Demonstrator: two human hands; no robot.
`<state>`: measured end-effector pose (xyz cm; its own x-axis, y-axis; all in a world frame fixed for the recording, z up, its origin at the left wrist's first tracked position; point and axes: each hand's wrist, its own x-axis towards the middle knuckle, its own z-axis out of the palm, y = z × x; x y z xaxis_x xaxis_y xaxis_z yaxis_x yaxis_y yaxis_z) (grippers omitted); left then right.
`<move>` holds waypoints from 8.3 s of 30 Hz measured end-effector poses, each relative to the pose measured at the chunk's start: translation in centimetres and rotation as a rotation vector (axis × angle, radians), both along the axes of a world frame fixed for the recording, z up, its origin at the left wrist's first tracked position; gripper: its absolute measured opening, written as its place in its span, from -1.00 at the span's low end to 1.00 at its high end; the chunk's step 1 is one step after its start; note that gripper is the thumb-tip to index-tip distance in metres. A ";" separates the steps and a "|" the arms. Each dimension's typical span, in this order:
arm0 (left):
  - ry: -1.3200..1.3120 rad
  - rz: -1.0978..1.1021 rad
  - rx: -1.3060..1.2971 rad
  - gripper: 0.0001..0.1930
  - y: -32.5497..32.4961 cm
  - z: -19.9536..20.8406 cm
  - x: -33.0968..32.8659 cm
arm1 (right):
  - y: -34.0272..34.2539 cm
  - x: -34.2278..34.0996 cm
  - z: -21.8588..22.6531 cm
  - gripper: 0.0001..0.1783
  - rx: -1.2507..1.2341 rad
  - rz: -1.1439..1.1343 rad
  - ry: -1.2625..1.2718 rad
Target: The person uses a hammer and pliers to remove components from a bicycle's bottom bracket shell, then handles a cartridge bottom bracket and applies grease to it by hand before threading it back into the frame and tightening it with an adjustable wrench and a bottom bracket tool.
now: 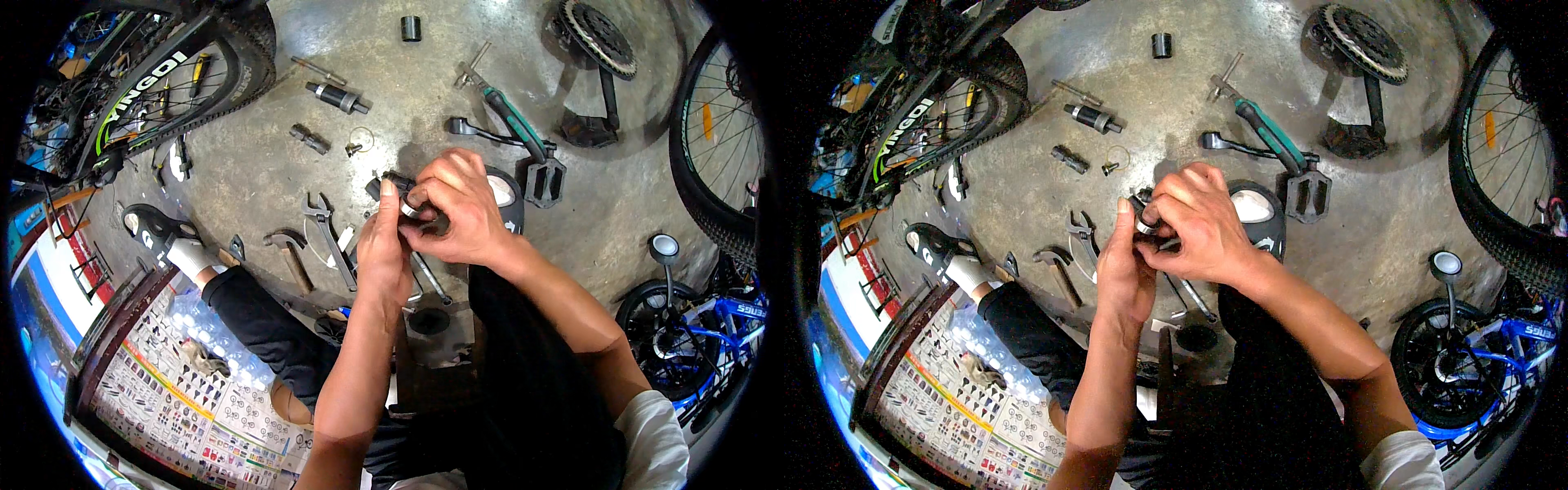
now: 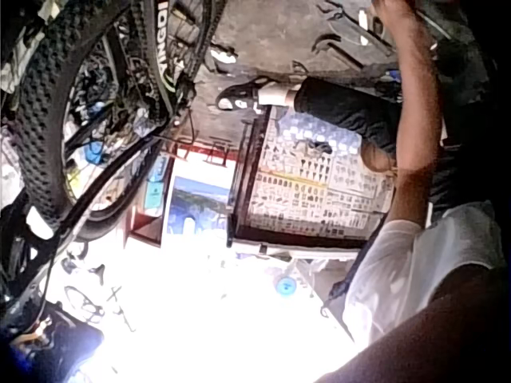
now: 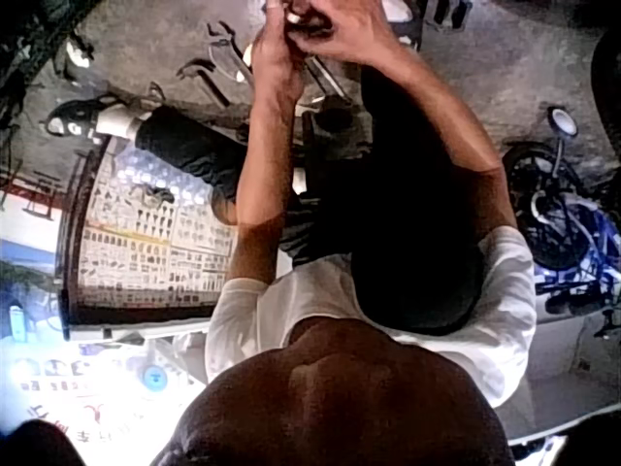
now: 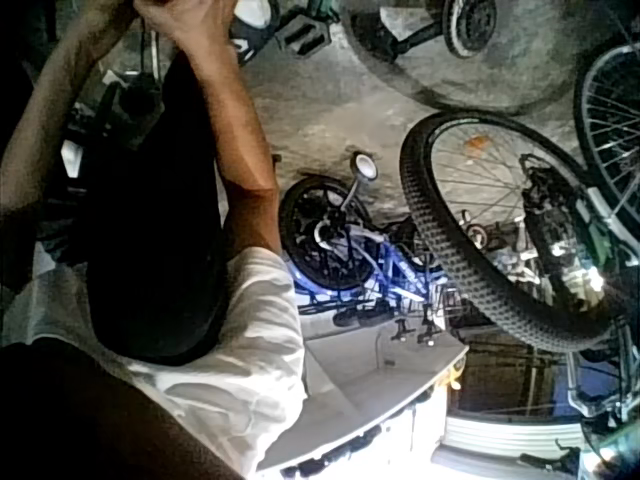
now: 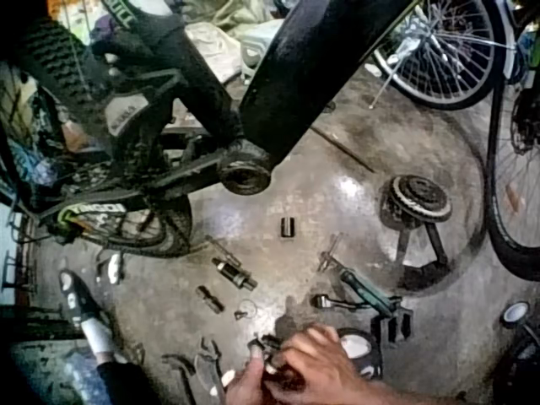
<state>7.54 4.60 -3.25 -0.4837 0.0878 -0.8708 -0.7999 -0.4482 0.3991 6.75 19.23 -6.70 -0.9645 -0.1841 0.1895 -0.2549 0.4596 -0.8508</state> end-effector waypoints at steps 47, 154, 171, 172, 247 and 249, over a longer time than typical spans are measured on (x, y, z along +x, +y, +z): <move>0.017 -0.126 -0.188 -0.40 -1.5 -0.9 -0.6 | -0.2 -0.4 0.5 -0.62 -0.045 0.068 -0.038; 0.414 -0.783 -1.257 -0.51 -6.4 -6.3 6.6 | 9.4 -22.3 -10.3 -0.44 0.209 -0.276 -0.501; 0.319 -0.938 -1.135 -0.55 -7.5 -4.1 13.7 | 7.0 -20.7 -8.7 -0.44 0.477 -0.329 -0.155; 0.322 -0.939 -1.130 -0.55 -7.2 -4.1 13.9 | 7.3 -21.5 -9.0 -0.44 0.540 -0.284 -0.138; 1.295 -1.086 -1.428 -0.46 4.6 -8.0 -12.5 | 10.1 -8.9 -1.2 -0.65 0.101 -0.520 -0.216; 1.224 -0.982 -1.322 -0.49 3.4 -6.4 -8.8 | 9.0 -11.7 -2.5 -0.63 0.162 -0.429 -0.141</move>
<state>-1.22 7.99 -9.68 -0.9353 0.3483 0.0622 0.3373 0.8246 0.4542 -4.99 28.26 -9.20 -0.9742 0.2196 0.0526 0.0998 0.6275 -0.7722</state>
